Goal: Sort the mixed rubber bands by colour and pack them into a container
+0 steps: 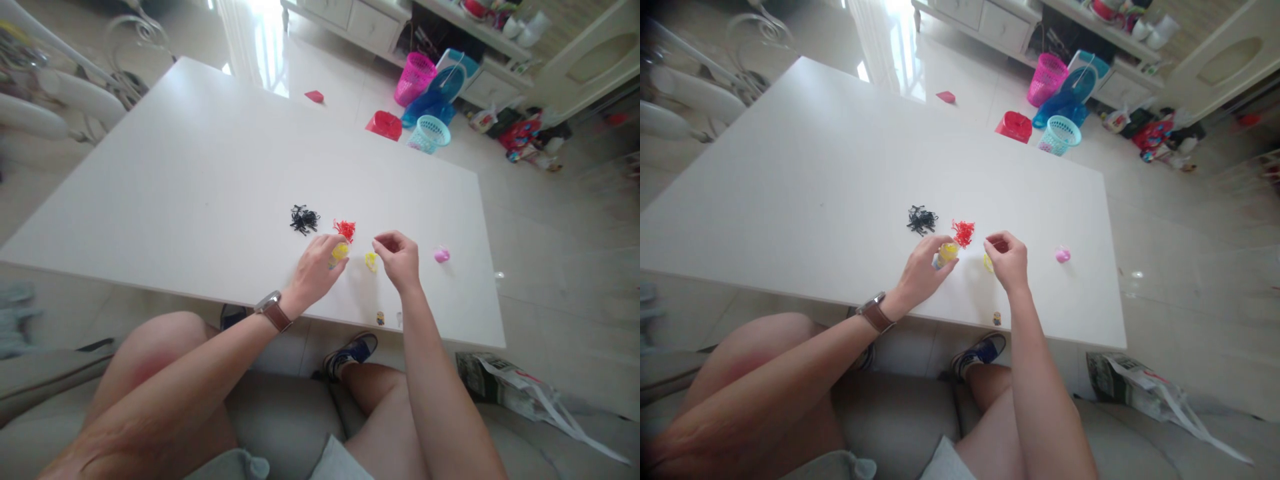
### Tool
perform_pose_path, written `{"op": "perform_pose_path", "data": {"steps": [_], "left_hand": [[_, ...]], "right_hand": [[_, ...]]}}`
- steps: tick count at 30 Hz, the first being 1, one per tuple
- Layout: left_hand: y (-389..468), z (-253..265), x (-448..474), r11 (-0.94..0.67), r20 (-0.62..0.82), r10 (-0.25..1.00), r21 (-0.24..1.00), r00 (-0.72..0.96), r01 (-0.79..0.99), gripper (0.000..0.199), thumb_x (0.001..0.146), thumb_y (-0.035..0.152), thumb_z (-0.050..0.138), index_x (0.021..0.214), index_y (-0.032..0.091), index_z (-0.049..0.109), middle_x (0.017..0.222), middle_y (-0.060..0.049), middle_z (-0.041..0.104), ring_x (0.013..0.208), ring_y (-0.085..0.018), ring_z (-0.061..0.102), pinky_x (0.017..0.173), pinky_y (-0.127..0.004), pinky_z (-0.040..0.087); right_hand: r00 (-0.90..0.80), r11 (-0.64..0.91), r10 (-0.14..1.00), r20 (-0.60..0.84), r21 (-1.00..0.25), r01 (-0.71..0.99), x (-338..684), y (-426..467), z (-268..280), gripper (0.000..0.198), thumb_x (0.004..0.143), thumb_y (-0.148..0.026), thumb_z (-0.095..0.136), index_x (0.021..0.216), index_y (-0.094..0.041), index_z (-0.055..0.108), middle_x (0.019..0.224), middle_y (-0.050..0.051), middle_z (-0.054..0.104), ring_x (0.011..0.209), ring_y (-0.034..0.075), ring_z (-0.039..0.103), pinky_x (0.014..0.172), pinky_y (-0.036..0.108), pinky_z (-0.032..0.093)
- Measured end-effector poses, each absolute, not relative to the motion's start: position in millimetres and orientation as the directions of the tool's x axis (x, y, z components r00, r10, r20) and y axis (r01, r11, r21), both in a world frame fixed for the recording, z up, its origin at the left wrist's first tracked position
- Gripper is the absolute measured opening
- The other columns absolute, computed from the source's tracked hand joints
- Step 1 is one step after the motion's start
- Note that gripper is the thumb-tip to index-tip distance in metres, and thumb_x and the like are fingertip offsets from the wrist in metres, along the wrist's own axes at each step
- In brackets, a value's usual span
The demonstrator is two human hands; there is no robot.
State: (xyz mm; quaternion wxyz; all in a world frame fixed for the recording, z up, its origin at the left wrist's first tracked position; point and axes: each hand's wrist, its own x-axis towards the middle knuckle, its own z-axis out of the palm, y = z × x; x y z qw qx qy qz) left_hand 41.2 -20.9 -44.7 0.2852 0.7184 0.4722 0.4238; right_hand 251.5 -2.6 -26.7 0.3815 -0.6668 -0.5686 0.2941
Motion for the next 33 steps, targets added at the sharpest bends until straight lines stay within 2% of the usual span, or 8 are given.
{"op": "perform_pose_path", "data": {"steps": [3,6,8,14,20,26,30,33], "left_hand": [[-20,-44,40,-0.400,0.346,0.916,0.815,0.202,0.419,0.024,0.089,0.017,0.066,0.111,0.023,0.061,0.111,-0.006,0.066,0.107,-0.021,0.061,0.095,-0.038,0.050],[-19,-43,40,-0.409,0.354,0.912,0.828,0.207,0.384,0.011,0.091,0.018,0.065,0.101,0.022,0.063,0.108,-0.006,0.064,0.103,-0.020,0.061,0.093,-0.035,0.051],[-19,-43,40,-0.407,0.353,0.912,0.837,0.208,0.366,0.002,0.092,0.019,0.064,0.093,0.021,0.064,0.106,-0.006,0.063,0.100,-0.019,0.062,0.091,-0.035,0.052],[-20,-41,39,-0.405,0.356,0.914,0.837,0.196,0.367,0.007,0.090,0.019,0.065,0.085,0.020,0.062,0.106,-0.006,0.062,0.098,-0.018,0.062,0.090,-0.035,0.052],[-19,-40,38,-0.398,0.351,0.917,0.828,0.190,0.396,0.017,0.088,0.016,0.068,0.101,0.022,0.059,0.106,-0.006,0.064,0.100,-0.021,0.061,0.089,-0.037,0.052],[-18,-45,38,-0.403,0.373,0.915,0.824,0.154,0.399,0.029,0.085,0.015,0.070,0.109,0.022,0.055,0.107,-0.006,0.065,0.102,-0.021,0.061,0.088,-0.037,0.053],[-18,-49,39,-0.381,0.358,0.924,0.839,0.133,0.388,0.035,0.083,0.014,0.073,0.111,0.023,0.054,0.110,-0.006,0.066,0.103,-0.021,0.063,0.088,-0.037,0.054],[-19,-50,40,-0.363,0.339,0.932,0.847,0.131,0.389,0.037,0.080,0.013,0.074,0.110,0.022,0.054,0.107,-0.005,0.067,0.100,-0.021,0.064,0.087,-0.037,0.055]], "right_hand": [[0.153,-0.185,0.982,-0.106,-0.640,0.745,278,-2,-48,0.023,0.072,-0.025,0.072,0.095,-0.019,0.072,0.096,0.005,0.067,0.075,0.017,0.062,0.076,0.035,0.053],[0.017,-0.099,0.985,-0.172,-0.484,0.869,294,-5,-67,0.054,0.063,-0.020,0.079,0.116,-0.023,0.071,0.112,0.008,0.060,0.097,0.024,0.061,0.095,0.042,0.051],[-0.065,-0.021,0.983,-0.174,-0.451,0.892,296,-5,-74,0.058,0.064,-0.017,0.077,0.121,-0.026,0.071,0.115,0.008,0.057,0.108,0.026,0.058,0.102,0.043,0.047],[-0.084,-0.013,0.979,-0.188,-0.466,0.885,288,0,-79,0.021,0.076,-0.011,0.063,0.092,-0.019,0.073,0.096,0.006,0.060,0.083,0.019,0.063,0.083,0.031,0.051],[-0.062,-0.032,0.980,-0.190,-0.455,0.890,281,-1,-75,0.015,0.076,-0.011,0.060,0.080,-0.021,0.070,0.078,0.002,0.070,0.074,0.017,0.064,0.074,0.029,0.049],[-0.013,-0.075,0.989,-0.144,-0.588,0.806,276,0,-63,0.008,0.072,-0.019,0.065,0.076,-0.020,0.072,0.067,0.000,0.068,0.066,0.016,0.063,0.067,0.029,0.047],[0.042,-0.118,0.993,-0.114,-0.833,0.540,268,3,-52,0.013,0.070,-0.029,0.073,0.077,-0.018,0.071,0.068,-0.001,0.067,0.063,0.014,0.061,0.062,0.027,0.048],[0.036,-0.118,0.993,-0.112,-0.942,0.315,257,3,-41,0.020,0.066,-0.032,0.079,0.078,-0.019,0.069,0.070,-0.001,0.068,0.064,0.013,0.062,0.064,0.028,0.051]]}}
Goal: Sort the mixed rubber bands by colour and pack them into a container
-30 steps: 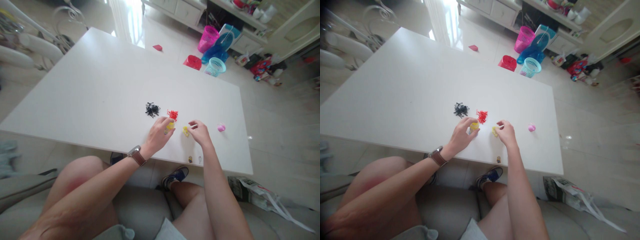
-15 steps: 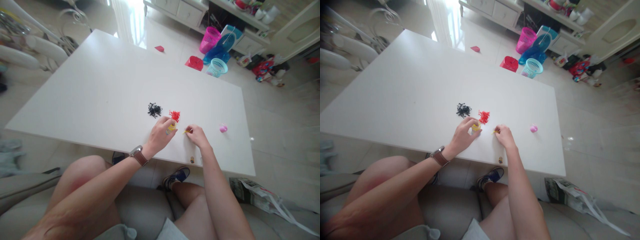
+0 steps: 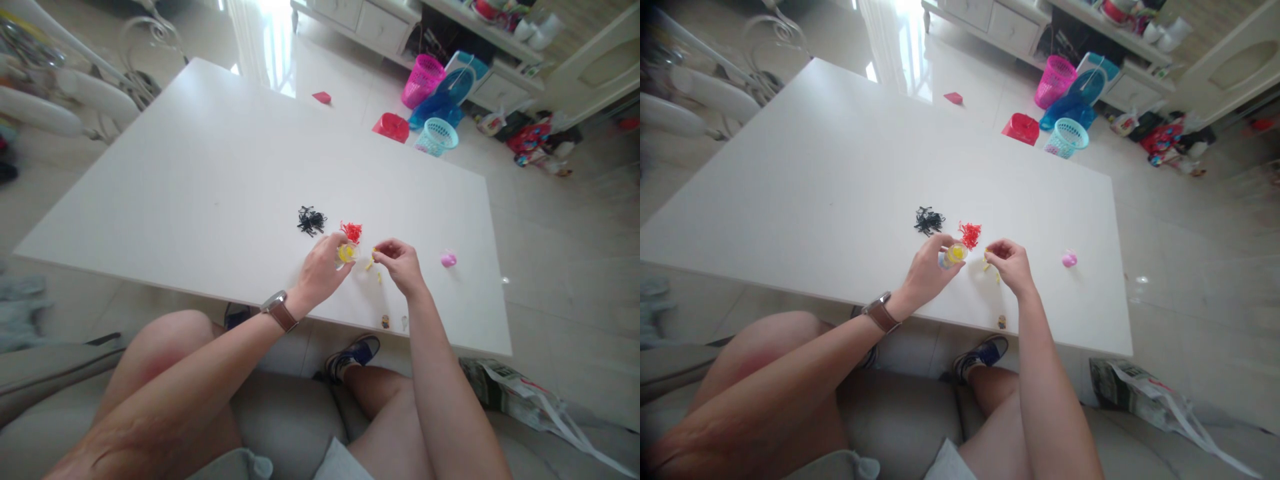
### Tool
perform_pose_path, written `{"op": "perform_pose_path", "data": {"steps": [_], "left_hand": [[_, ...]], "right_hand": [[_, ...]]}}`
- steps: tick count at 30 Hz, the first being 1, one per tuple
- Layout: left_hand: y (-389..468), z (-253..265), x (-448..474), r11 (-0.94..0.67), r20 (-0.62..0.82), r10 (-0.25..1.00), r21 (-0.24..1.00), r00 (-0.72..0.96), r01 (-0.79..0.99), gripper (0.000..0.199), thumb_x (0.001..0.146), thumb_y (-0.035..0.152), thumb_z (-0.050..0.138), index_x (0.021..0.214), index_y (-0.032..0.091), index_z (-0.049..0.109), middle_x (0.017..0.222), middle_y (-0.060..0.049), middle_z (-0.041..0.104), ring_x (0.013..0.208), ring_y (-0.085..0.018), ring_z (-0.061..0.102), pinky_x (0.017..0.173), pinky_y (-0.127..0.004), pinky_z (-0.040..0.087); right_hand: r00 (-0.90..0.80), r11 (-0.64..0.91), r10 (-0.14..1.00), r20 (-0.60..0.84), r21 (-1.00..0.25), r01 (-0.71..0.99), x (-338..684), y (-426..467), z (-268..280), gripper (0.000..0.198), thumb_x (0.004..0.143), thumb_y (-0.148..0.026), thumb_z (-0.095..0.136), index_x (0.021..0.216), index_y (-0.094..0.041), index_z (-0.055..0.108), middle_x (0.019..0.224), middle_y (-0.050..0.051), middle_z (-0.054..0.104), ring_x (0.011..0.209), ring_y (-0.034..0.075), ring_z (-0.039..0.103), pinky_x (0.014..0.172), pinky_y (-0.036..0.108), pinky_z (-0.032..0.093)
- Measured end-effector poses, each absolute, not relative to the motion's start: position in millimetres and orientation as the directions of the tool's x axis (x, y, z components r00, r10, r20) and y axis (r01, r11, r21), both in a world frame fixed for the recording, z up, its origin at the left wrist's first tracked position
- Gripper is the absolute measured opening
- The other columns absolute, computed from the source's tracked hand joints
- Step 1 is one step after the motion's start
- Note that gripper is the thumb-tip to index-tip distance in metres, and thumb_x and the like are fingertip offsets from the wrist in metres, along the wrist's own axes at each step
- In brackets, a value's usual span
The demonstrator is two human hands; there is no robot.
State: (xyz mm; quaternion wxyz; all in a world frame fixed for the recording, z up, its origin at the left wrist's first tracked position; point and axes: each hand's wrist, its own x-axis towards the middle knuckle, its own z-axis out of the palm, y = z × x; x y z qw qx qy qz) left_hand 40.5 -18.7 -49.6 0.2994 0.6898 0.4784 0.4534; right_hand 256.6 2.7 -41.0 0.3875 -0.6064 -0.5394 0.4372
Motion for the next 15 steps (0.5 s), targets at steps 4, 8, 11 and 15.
{"op": "perform_pose_path", "data": {"steps": [4,8,11,15], "left_hand": [[-20,-46,40,-0.360,0.325,0.933,0.837,0.154,0.412,0.032,0.078,0.010,0.074,0.104,0.022,0.058,0.104,-0.004,0.068,0.099,-0.021,0.063,0.085,-0.035,0.054],[-21,-43,40,-0.370,0.324,0.929,0.818,0.180,0.440,0.028,0.078,0.008,0.073,0.100,0.022,0.063,0.098,-0.003,0.070,0.096,-0.021,0.062,0.085,-0.035,0.053],[-21,-44,40,-0.389,0.330,0.921,0.816,0.208,0.427,0.027,0.079,0.008,0.073,0.100,0.022,0.065,0.098,-0.003,0.071,0.097,-0.021,0.062,0.086,-0.035,0.053],[-21,-45,41,-0.391,0.328,0.920,0.816,0.217,0.426,0.028,0.079,0.009,0.073,0.103,0.022,0.066,0.099,-0.003,0.072,0.098,-0.021,0.061,0.087,-0.036,0.054]], "right_hand": [[0.010,-0.059,0.998,-0.059,-0.980,0.189,241,-1,-26,0.022,0.067,-0.035,0.083,0.078,-0.021,0.069,0.069,-0.002,0.067,0.063,0.013,0.061,0.064,0.029,0.053],[0.006,-0.009,1.000,-0.009,-0.986,0.169,230,-5,-17,0.023,0.068,-0.037,0.085,0.078,-0.022,0.070,0.071,-0.001,0.068,0.063,0.013,0.061,0.063,0.029,0.054],[-0.011,0.016,1.000,0.014,-0.985,0.171,224,-7,-15,0.025,0.069,-0.040,0.086,0.079,-0.022,0.070,0.074,0.000,0.070,0.066,0.014,0.063,0.065,0.030,0.055],[-0.090,0.032,0.996,0.012,-0.974,0.225,218,-9,-15,0.025,0.072,-0.042,0.084,0.081,-0.022,0.072,0.080,0.002,0.073,0.075,0.017,0.067,0.073,0.033,0.058]]}}
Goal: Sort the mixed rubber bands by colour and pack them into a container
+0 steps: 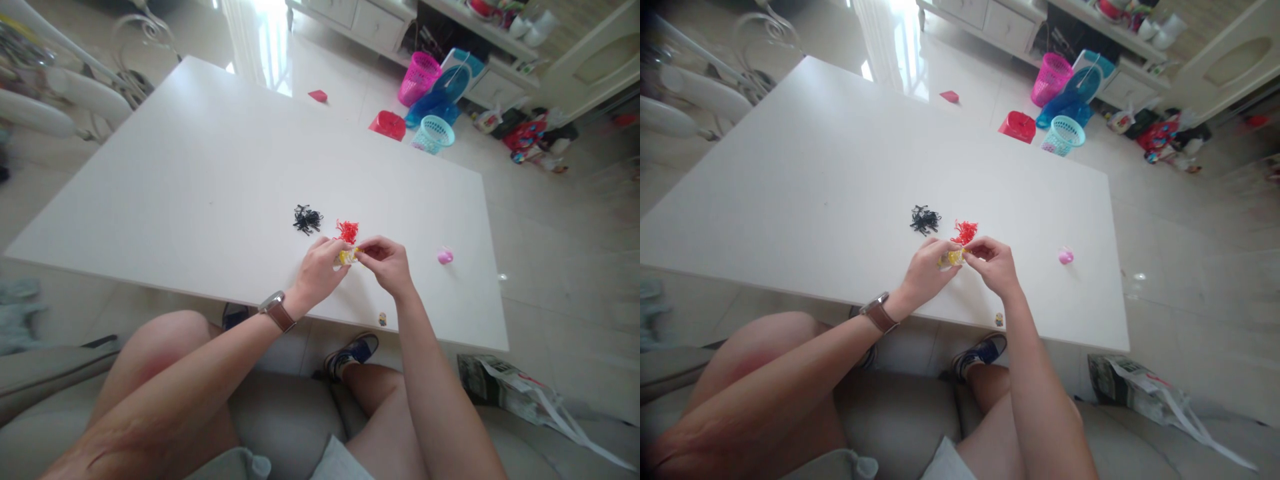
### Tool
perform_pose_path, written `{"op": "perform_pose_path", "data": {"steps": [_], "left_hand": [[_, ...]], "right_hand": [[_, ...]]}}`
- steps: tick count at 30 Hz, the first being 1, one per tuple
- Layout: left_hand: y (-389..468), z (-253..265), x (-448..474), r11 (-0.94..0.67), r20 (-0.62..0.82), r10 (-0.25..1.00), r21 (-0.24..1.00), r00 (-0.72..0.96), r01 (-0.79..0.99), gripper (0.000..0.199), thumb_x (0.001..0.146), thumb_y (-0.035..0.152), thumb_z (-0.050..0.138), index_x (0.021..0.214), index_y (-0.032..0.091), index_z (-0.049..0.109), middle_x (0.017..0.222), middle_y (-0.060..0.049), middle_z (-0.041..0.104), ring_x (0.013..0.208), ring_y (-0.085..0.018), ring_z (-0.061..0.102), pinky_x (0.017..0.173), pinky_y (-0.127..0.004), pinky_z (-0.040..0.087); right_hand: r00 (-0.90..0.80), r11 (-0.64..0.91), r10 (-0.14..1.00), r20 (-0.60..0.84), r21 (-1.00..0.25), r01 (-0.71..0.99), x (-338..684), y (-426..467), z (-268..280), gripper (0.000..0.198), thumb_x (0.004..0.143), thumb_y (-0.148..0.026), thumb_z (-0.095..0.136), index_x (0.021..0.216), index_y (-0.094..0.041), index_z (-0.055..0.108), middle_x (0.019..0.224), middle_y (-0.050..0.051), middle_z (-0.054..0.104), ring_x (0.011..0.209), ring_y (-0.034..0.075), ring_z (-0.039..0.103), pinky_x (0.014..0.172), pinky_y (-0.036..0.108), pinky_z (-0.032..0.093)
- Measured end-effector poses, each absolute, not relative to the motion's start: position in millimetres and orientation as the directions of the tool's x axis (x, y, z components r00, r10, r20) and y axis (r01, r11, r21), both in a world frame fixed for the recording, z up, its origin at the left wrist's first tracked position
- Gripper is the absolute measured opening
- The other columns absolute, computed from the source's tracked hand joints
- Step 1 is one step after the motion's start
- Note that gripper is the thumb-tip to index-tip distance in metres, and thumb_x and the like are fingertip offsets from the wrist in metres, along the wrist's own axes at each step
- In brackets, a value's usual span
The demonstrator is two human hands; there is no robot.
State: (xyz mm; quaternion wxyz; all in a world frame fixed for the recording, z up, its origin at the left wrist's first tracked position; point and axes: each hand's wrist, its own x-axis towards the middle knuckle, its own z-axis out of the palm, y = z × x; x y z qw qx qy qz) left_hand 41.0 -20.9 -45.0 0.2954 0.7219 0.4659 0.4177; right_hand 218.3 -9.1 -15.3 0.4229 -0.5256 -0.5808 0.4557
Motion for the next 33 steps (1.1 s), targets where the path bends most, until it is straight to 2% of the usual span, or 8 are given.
{"op": "perform_pose_path", "data": {"steps": [9,16,20,23,26,29,31,33], "left_hand": [[-21,-45,41,-0.391,0.329,0.920,0.819,0.214,0.420,0.025,0.080,0.009,0.073,0.101,0.021,0.067,0.096,-0.003,0.072,0.096,-0.021,0.061,0.084,-0.035,0.053],[-20,-47,42,-0.378,0.340,0.926,0.819,0.165,0.433,0.024,0.081,0.013,0.074,0.101,0.021,0.064,0.096,-0.003,0.070,0.096,-0.020,0.063,0.084,-0.034,0.053],[-19,-50,42,-0.374,0.345,0.927,0.824,0.146,0.426,0.027,0.081,0.014,0.075,0.103,0.021,0.062,0.096,-0.003,0.069,0.095,-0.021,0.064,0.083,-0.034,0.054],[-19,-52,42,-0.384,0.362,0.923,0.834,0.132,0.396,0.035,0.079,0.013,0.077,0.109,0.021,0.060,0.103,-0.004,0.069,0.097,-0.020,0.065,0.084,-0.034,0.055],[-19,-53,42,-0.415,0.394,0.909,0.829,0.133,0.375,0.037,0.082,0.014,0.075,0.114,0.022,0.059,0.110,-0.005,0.069,0.102,-0.021,0.064,0.088,-0.036,0.054],[-18,-50,41,-0.433,0.410,0.900,0.816,0.145,0.384,0.031,0.085,0.015,0.072,0.112,0.022,0.060,0.110,-0.006,0.068,0.104,-0.022,0.063,0.090,-0.038,0.054],[-18,-47,40,-0.431,0.407,0.901,0.816,0.146,0.384,0.027,0.086,0.016,0.071,0.111,0.022,0.060,0.109,-0.006,0.067,0.103,-0.021,0.063,0.091,-0.038,0.053],[-17,-44,40,-0.429,0.404,0.903,0.823,0.147,0.372,0.024,0.087,0.016,0.070,0.108,0.022,0.061,0.109,-0.006,0.066,0.104,-0.021,0.063,0.092,-0.038,0.052]], "right_hand": [[-0.152,0.192,0.979,0.135,-0.855,0.482,222,-12,-10,0.009,0.081,-0.034,0.079,0.083,-0.024,0.078,0.082,0.002,0.074,0.074,0.016,0.063,0.070,0.032,0.053],[-0.288,0.353,0.929,0.232,-0.789,0.503,219,-13,-4,0.008,0.089,-0.025,0.070,0.088,-0.026,0.078,0.091,0.005,0.074,0.087,0.020,0.063,0.062,0.031,0.047],[-0.229,0.362,0.932,0.282,-0.783,0.506,215,-14,0,0.008,0.087,-0.028,0.070,0.082,-0.024,0.075,0.091,0.004,0.067,0.080,0.017,0.060,0.060,0.030,0.045],[-0.113,0.302,0.951,0.288,-0.780,0.548,221,-11,1,0.011,0.085,-0.028,0.068,0.076,-0.022,0.070,0.086,0.002,0.064,0.073,0.015,0.058,0.060,0.029,0.045],[-0.001,0.097,0.991,0.131,-0.728,0.678,243,-6,-7,0.009,0.082,-0.026,0.067,0.075,-0.021,0.068,0.082,0.002,0.066,0.070,0.015,0.059,0.064,0.028,0.046],[0.031,-0.158,0.971,-0.238,-0.535,0.830,273,-5,-25,0.008,0.077,-0.021,0.069,0.085,-0.020,0.071,0.084,0.002,0.071,0.070,0.015,0.062,0.069,0.029,0.047],[0.022,-0.194,0.931,-0.363,-0.444,0.875,288,-6,-38,0.027,0.071,-0.012,0.071,0.097,-0.020,0.071,0.098,0.004,0.072,0.075,0.015,0.063,0.070,0.027,0.047],[0.003,-0.187,0.903,-0.429,-0.388,0.903,294,-8,-47,0.038,0.067,-0.007,0.072,0.103,-0.020,0.068,0.099,0.004,0.072,0.077,0.014,0.064,0.070,0.024,0.046]]}}
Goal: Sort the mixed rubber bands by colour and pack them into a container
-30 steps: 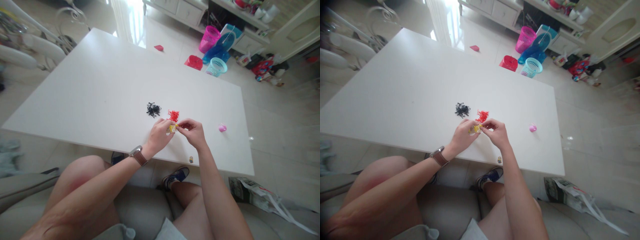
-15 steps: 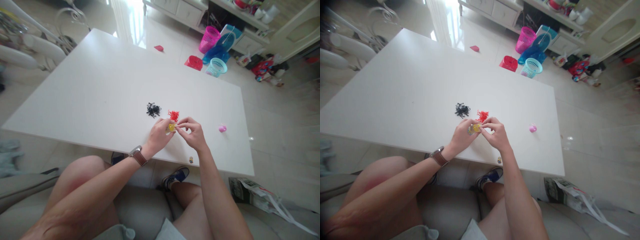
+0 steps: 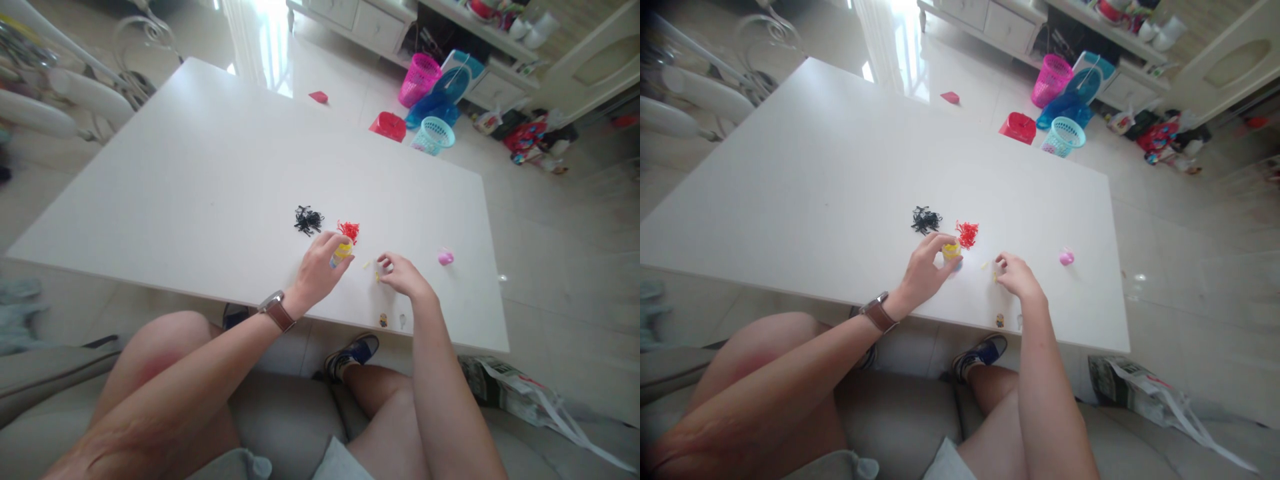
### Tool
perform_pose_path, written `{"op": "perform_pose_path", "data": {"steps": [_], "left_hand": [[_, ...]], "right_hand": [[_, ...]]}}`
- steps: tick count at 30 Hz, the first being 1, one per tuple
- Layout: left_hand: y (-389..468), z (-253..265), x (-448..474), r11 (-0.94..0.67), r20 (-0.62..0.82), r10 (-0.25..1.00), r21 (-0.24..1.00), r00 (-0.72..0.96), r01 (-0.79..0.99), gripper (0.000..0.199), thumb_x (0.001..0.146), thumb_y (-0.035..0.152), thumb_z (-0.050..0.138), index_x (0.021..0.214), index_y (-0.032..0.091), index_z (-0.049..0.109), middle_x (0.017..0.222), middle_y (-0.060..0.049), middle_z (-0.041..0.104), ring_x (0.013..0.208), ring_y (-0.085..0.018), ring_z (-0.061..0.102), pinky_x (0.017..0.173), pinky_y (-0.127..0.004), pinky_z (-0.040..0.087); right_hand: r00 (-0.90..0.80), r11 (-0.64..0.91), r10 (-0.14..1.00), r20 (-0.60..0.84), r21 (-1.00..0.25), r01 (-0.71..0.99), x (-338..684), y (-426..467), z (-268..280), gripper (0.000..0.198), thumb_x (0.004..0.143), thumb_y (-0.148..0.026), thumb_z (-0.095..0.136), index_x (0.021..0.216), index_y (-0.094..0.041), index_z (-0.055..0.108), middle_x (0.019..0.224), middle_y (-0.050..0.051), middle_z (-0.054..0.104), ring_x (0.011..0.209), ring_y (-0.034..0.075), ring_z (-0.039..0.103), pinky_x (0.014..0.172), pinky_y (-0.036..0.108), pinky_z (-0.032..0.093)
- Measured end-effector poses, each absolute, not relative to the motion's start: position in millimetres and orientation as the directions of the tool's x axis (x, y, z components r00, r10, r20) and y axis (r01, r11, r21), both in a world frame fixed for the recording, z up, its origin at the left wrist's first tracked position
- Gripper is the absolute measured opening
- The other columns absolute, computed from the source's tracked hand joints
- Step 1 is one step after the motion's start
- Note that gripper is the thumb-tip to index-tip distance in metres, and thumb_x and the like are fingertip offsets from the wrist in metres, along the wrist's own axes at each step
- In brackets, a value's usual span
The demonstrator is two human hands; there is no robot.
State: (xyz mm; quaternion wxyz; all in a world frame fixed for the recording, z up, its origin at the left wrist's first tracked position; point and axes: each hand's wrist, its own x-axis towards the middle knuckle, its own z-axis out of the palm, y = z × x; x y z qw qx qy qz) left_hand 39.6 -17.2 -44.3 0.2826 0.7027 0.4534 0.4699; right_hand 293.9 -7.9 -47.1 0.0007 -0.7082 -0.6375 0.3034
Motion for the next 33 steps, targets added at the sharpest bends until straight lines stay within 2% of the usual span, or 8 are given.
{"op": "perform_pose_path", "data": {"steps": [6,10,15,23,25,27,30,33], "left_hand": [[-17,-44,40,-0.438,0.418,0.899,0.833,0.135,0.339,0.010,0.088,0.016,0.069,0.094,0.020,0.063,0.108,-0.005,0.065,0.103,-0.019,0.063,0.092,-0.035,0.052],[-17,-44,40,-0.425,0.408,0.905,0.835,0.124,0.350,0.008,0.087,0.016,0.070,0.088,0.020,0.063,0.105,-0.005,0.065,0.099,-0.019,0.064,0.090,-0.034,0.052],[-16,-41,38,-0.422,0.395,0.906,0.829,0.152,0.367,0.015,0.086,0.015,0.071,0.097,0.021,0.062,0.110,-0.006,0.067,0.106,-0.021,0.063,0.094,-0.037,0.051],[-17,-42,38,-0.428,0.410,0.902,0.818,0.134,0.384,0.027,0.085,0.013,0.070,0.108,0.022,0.058,0.109,-0.006,0.067,0.103,-0.021,0.063,0.090,-0.037,0.053],[-17,-45,39,-0.421,0.409,0.905,0.821,0.118,0.384,0.032,0.084,0.012,0.071,0.111,0.022,0.057,0.109,-0.006,0.067,0.102,-0.021,0.064,0.088,-0.036,0.054],[-17,-47,40,-0.414,0.408,0.907,0.828,0.102,0.379,0.036,0.082,0.012,0.072,0.113,0.022,0.056,0.109,-0.006,0.068,0.102,-0.021,0.064,0.087,-0.036,0.054],[-18,-49,40,-0.416,0.407,0.907,0.833,0.104,0.366,0.041,0.080,0.010,0.073,0.114,0.023,0.055,0.109,-0.005,0.068,0.101,-0.021,0.064,0.087,-0.036,0.055],[-18,-51,40,-0.413,0.398,0.910,0.836,0.118,0.361,0.043,0.077,0.006,0.072,0.113,0.023,0.055,0.109,-0.005,0.067,0.100,-0.021,0.064,0.086,-0.036,0.055]], "right_hand": [[0.038,-0.169,0.882,-0.470,-0.240,0.956,281,-6,-60,0.012,0.075,-0.008,0.065,0.081,-0.018,0.064,0.082,0.005,0.071,0.077,0.016,0.064,0.070,0.024,0.044],[-0.008,-0.115,0.912,-0.410,-0.275,0.955,276,-4,-62,0.017,0.076,-0.007,0.060,0.086,-0.019,0.064,0.083,0.004,0.071,0.076,0.016,0.063,0.069,0.024,0.042],[-0.070,-0.073,0.928,-0.365,-0.364,0.929,269,-6,-59,0.029,0.076,-0.007,0.057,0.099,-0.024,0.064,0.080,-0.001,0.070,0.071,0.014,0.062,0.067,0.023,0.041],[-0.078,-0.022,0.935,-0.346,-0.274,0.961,263,-4,-64,0.008,0.079,-0.013,0.059,0.079,-0.020,0.063,0.086,0.005,0.067,0.078,0.016,0.059,0.072,0.026,0.042],[-0.102,0.003,0.955,-0.278,-0.336,0.942,261,-3,-60,0.007,0.078,-0.012,0.059,0.077,-0.019,0.063,0.088,0.005,0.066,0.079,0.016,0.058,0.074,0.027,0.043],[-0.106,-0.001,0.975,-0.193,-0.483,0.876,255,-2,-50,0.007,0.079,-0.013,0.059,0.078,-0.019,0.062,0.083,0.003,0.064,0.074,0.015,0.058,0.072,0.027,0.044],[-0.082,0.000,0.994,-0.072,-0.748,0.664,243,-2,-29,0.002,0.082,-0.021,0.062,0.082,-0.020,0.063,0.077,0.000,0.063,0.068,0.014,0.057,0.065,0.027,0.045],[-0.083,0.077,0.996,0.043,-0.883,0.464,228,-6,-9,0.010,0.084,-0.029,0.068,0.083,-0.021,0.063,0.081,0.000,0.064,0.072,0.014,0.058,0.066,0.027,0.047]]}}
